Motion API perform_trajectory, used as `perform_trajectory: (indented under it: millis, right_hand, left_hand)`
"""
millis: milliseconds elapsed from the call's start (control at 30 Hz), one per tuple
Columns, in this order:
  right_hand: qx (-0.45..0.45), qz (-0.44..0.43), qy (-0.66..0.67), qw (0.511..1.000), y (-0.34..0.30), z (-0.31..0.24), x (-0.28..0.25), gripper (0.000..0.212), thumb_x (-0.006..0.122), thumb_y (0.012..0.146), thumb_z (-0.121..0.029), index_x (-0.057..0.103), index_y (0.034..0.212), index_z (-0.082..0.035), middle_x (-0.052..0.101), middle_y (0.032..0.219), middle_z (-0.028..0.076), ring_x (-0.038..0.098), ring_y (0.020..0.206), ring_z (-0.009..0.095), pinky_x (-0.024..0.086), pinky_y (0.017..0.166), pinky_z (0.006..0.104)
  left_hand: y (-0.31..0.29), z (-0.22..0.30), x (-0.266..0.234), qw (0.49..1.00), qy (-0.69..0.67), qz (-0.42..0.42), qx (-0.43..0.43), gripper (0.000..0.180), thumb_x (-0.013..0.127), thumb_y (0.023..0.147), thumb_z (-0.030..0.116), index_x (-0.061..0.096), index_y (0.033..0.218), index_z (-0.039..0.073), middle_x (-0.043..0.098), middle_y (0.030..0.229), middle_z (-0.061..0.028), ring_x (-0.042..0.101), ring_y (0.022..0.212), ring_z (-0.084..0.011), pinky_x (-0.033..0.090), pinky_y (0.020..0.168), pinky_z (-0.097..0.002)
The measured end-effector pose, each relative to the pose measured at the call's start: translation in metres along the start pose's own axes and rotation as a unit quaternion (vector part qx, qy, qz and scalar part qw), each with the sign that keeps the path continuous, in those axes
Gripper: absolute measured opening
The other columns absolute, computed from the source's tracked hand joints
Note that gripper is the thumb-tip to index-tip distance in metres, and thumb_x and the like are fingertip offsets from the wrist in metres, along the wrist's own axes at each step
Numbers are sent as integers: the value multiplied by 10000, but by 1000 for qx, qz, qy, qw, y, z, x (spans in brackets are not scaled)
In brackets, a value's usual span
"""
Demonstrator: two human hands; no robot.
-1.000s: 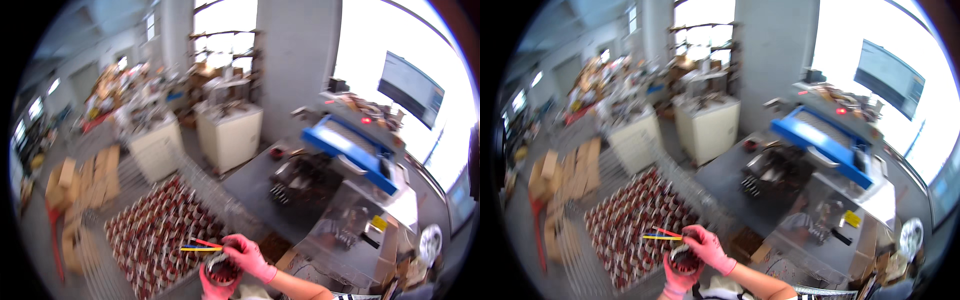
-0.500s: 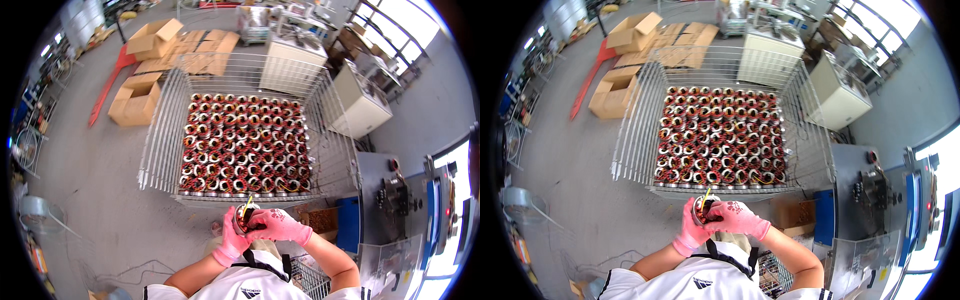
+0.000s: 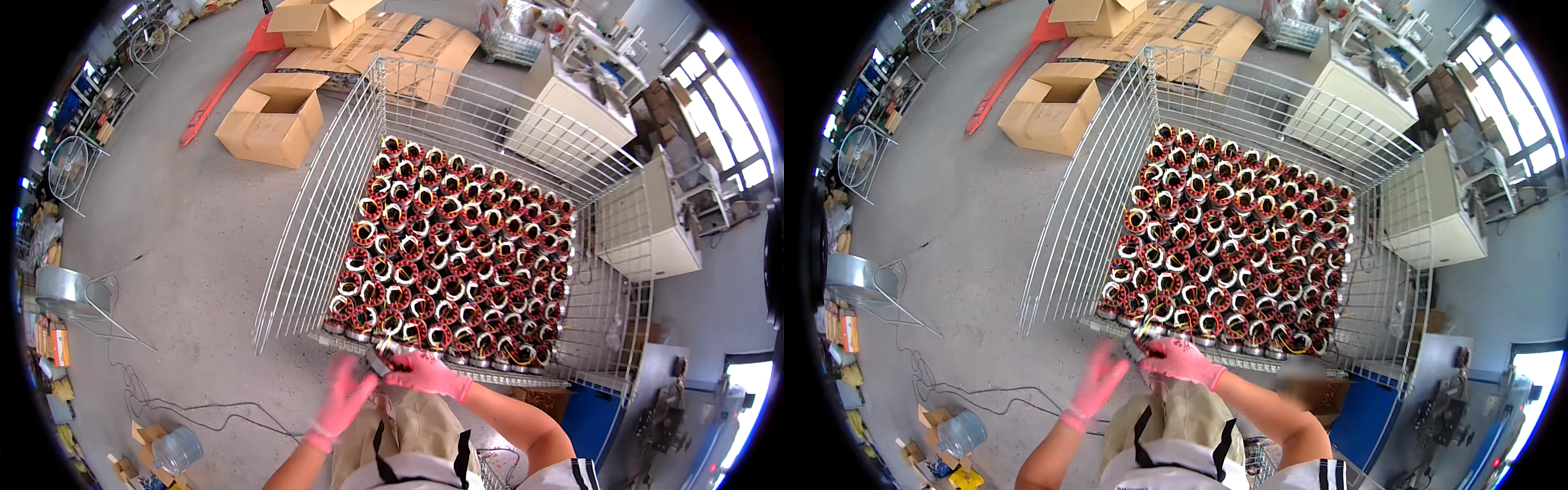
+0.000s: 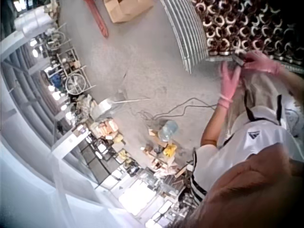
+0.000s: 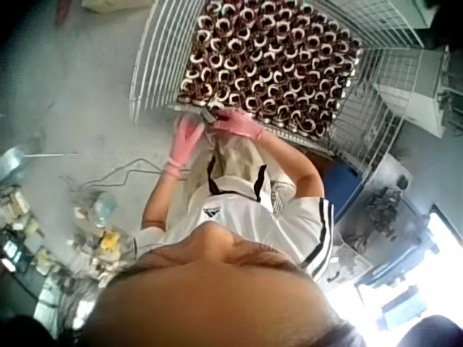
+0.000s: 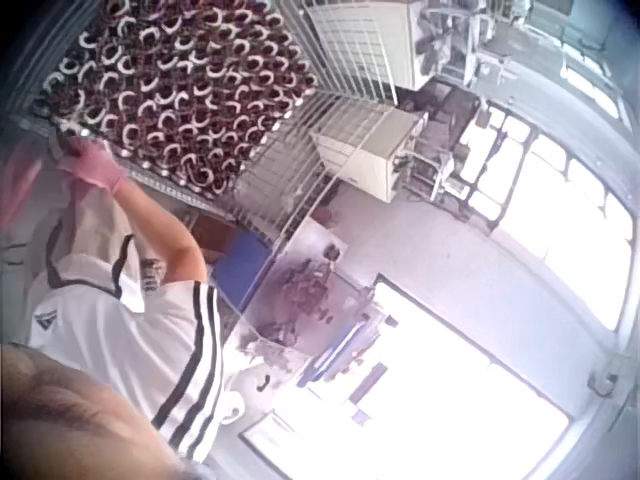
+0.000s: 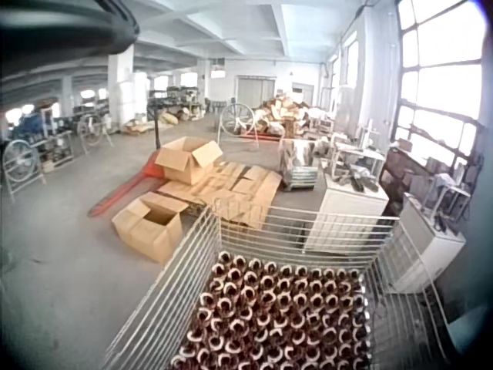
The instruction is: The person picks up a motor stator from a metal crate and places it onto an assembly jig. They connect several colored wires into a terminal block on the jig and then return the finished stator to the crate.
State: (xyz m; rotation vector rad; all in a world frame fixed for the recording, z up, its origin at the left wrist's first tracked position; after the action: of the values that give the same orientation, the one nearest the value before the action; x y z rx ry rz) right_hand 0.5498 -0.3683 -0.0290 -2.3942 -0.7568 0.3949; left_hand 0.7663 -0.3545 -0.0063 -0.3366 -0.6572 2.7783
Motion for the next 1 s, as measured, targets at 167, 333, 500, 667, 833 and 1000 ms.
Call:
perform_trajectory:
  millis: [167,333,500,667,833,1000]
  right_hand:
    - [-42,282,-305,909,178,107,-67,327,629,845,-355,624,1012,-73,626,1016,120,627,912,284,501,755,403]
    - [24,330,-351,876,310,133,-123,266,625,843,-334,603,972,-103,628,1024,80,631,912,289,512,755,409]
    - [25,315,-423,849,392,149,-142,259,655,832,-329,589,968,-118,592,973,58,627,902,251,510,739,413]
    - [54,287,-443,848,408,160,-140,149,570,858,-198,610,981,-124,600,1003,59,650,886,245,513,752,417]
    - [67,241,-471,846,416,158,-142,146,545,864,-168,616,983,-123,595,1018,63,666,867,243,521,743,413]
    - [66,233,-459,854,425,151,-141,130,545,876,-160,603,978,-106,587,1017,76,662,870,251,512,763,419]
  left_hand:
    - [91,61,-103,798,496,293,175,734,688,820,211,329,1426,6,294,1479,-226,285,1372,-380,295,1101,-447]
    - [137,52,-126,875,440,202,16,649,602,881,171,311,1436,2,321,1476,-197,299,1370,-350,269,1115,-414]
    - [143,54,-128,881,427,199,-36,586,545,901,133,319,1419,-21,385,1426,-207,343,1335,-372,297,1087,-423]
    - [139,51,-129,890,406,197,-62,563,515,923,123,316,1431,-16,366,1451,-183,346,1345,-324,267,1107,-388]
    - [143,47,-132,887,419,188,-53,555,504,925,122,317,1428,-19,369,1449,-182,348,1342,-328,261,1110,-390]
    - [137,45,-132,887,410,203,-63,558,497,927,127,311,1433,-18,370,1451,-182,350,1342,-330,268,1107,-395]
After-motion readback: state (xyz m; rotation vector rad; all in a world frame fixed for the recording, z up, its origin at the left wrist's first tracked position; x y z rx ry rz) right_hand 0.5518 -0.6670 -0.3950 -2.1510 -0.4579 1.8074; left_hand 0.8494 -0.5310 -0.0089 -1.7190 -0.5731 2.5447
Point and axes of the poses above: each hand's wrist, its own y-axis towards the middle knuckle, its own x-axis out of the palm, z = x × y, the point moved 1 cm from there along y, towards the middle knuckle
